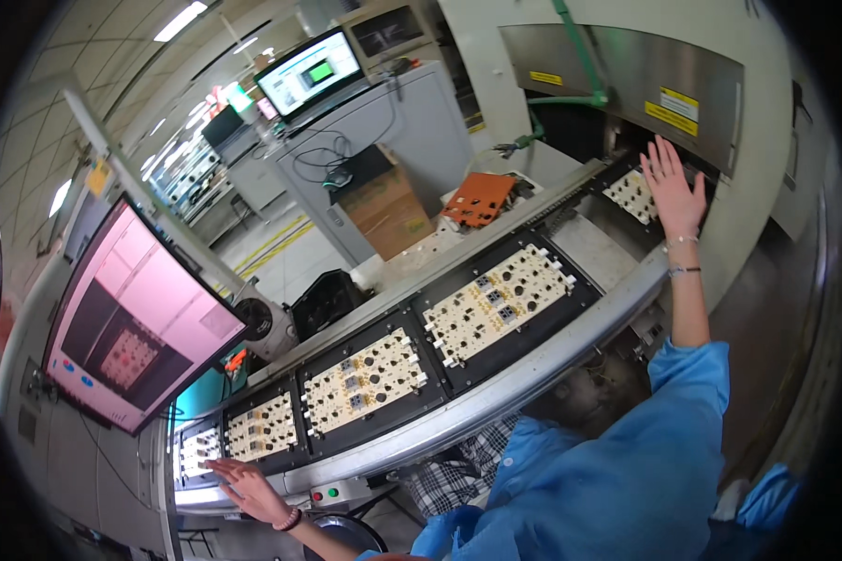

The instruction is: The person presses buttons on the conveyor control panel and inserts small electronic components onto circuit boards on the assembly line by hand.

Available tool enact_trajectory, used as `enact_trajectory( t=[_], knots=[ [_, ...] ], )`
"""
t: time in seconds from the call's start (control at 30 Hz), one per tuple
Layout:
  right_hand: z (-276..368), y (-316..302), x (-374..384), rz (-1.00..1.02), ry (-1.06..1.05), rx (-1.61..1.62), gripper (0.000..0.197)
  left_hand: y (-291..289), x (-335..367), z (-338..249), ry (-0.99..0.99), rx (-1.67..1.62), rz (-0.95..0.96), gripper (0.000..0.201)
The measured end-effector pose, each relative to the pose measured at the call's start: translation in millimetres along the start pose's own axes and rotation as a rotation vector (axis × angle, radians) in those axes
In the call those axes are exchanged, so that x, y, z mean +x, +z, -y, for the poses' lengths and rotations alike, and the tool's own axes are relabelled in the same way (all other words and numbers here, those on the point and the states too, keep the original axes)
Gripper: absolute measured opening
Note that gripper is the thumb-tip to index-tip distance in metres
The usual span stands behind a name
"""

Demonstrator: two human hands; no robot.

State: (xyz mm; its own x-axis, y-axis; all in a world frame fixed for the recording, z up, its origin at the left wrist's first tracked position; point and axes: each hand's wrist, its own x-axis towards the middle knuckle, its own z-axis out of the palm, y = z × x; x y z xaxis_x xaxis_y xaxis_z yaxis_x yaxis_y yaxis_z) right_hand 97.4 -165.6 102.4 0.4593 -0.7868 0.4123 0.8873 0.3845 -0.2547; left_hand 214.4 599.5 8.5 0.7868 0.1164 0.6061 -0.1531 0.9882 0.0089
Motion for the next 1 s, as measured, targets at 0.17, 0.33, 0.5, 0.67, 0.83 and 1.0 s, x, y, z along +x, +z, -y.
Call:
enact_trajectory(
  t=[0.17,0.33,0.5,0.67,0.83,1.0],
  knots=[
    [-20,15,15,0.064,-0.012,0.054,0.082,10,10,-3,-0.112,0.004,0.076,0.048],
    [-49,13,24,0.068,0.063,0.098,0.076,0,9,-18,-0.092,0.078,-0.003,0.048],
    [-80,-21,49,0.036,0.488,0.112,0.049,-23,4,-17,-0.26,0.453,-0.317,0.044],
    [-225,-2,54,0.044,1.01,0.14,0.042,-34,-19,26,-0.136,1.513,-0.467,0.031],
    [-361,71,-9,0.231,1.396,-0.132,0.036,-19,-23,49,-0.226,1.691,-0.333,0.025],
    [-493,131,-97,0.652,1.586,-0.359,0.032,-12,-35,47,-0.207,2.176,-0.175,0.019]
  ],
)
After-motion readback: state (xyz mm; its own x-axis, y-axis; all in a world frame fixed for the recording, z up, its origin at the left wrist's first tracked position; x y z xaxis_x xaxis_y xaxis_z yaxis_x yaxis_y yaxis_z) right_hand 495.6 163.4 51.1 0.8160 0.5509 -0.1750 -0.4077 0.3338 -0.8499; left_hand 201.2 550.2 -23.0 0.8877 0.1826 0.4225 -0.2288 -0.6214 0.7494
